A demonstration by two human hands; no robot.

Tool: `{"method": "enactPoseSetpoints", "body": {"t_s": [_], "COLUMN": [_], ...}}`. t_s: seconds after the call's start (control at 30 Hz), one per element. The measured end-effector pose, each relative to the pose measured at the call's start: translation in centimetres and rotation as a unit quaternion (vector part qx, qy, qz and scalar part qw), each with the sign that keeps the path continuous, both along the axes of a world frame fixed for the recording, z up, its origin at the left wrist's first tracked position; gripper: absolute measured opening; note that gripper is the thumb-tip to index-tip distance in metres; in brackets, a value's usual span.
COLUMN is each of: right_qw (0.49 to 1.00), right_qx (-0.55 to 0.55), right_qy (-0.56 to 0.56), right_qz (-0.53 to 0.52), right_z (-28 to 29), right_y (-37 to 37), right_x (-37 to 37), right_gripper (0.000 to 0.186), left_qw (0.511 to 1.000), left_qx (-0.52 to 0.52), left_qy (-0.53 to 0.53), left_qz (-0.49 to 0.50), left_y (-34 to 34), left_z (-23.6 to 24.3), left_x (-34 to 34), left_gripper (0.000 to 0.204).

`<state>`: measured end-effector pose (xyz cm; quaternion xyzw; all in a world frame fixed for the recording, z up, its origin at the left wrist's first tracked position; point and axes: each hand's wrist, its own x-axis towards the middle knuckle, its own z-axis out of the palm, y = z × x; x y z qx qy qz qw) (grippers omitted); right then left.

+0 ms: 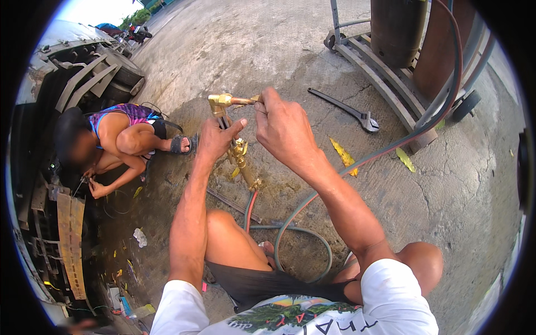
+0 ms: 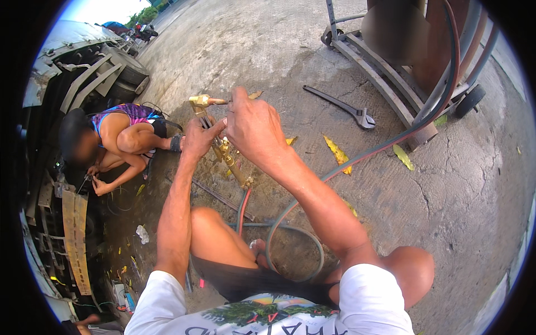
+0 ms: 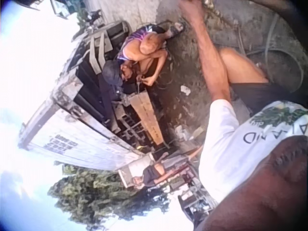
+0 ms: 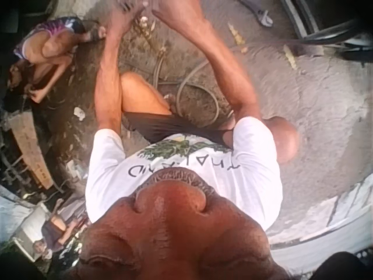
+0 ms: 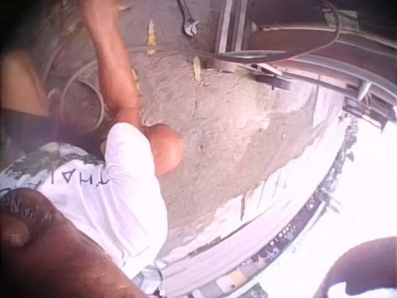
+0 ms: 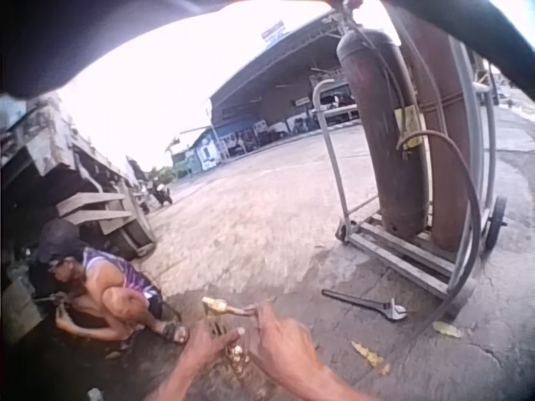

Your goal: The person sits on the ground and uses a thin wire to clean the tip of a welding torch. After cleaning, the person ignites the torch to produce a flame.

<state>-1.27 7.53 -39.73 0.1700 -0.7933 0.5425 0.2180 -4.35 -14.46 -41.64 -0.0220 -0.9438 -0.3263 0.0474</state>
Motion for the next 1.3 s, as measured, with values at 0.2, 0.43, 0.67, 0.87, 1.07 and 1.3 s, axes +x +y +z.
{"method": "enactPoseSetpoints", "body": {"t_s": [0.2, 0.43, 0.67, 0.87, 1.07, 1.3], "right_qw": [0.995, 0.994, 0.988, 0.993, 0.987, 0.938], "right_qx": [0.013, 0.013, -0.065, -0.037, 0.157, 0.264], "right_qy": [-0.102, -0.105, -0.141, -0.101, -0.028, 0.221], "right_qz": [-0.01, -0.039, -0.009, 0.048, -0.019, -0.042], "right_z": [0.3, 0.1, 0.0, -1.2, -0.2, -1.5], "right_y": [1.8, 2.0, 2.2, 2.5, 0.8, 0.5], "right_x": [-0.7, -0.5, -0.8, -1.7, 0.1, -1.8], "right_gripper": [0.024, 0.026, 0.024, 0.023, 0.017, 0.014], "left_qw": [1.0, 1.0, 1.0, 1.0, 0.999, 0.997], "left_qx": [0.004, 0.012, -0.005, 0.019, 0.046, 0.056], "left_qy": [-0.009, -0.001, -0.006, -0.021, -0.015, -0.043], "left_qz": [-0.009, 0.007, 0.012, 0.012, 0.0, -0.007], "left_y": [0.2, 1.8, 2.0, 1.4, 0.3, -0.8], "left_z": [-0.7, -0.9, -0.9, -0.8, -1.3, -0.8], "left_x": [-0.7, -0.6, -0.5, -0.7, -1.1, -1.2], "left_gripper": [0.046, 0.048, 0.051, 0.052, 0.049, 0.043]}}
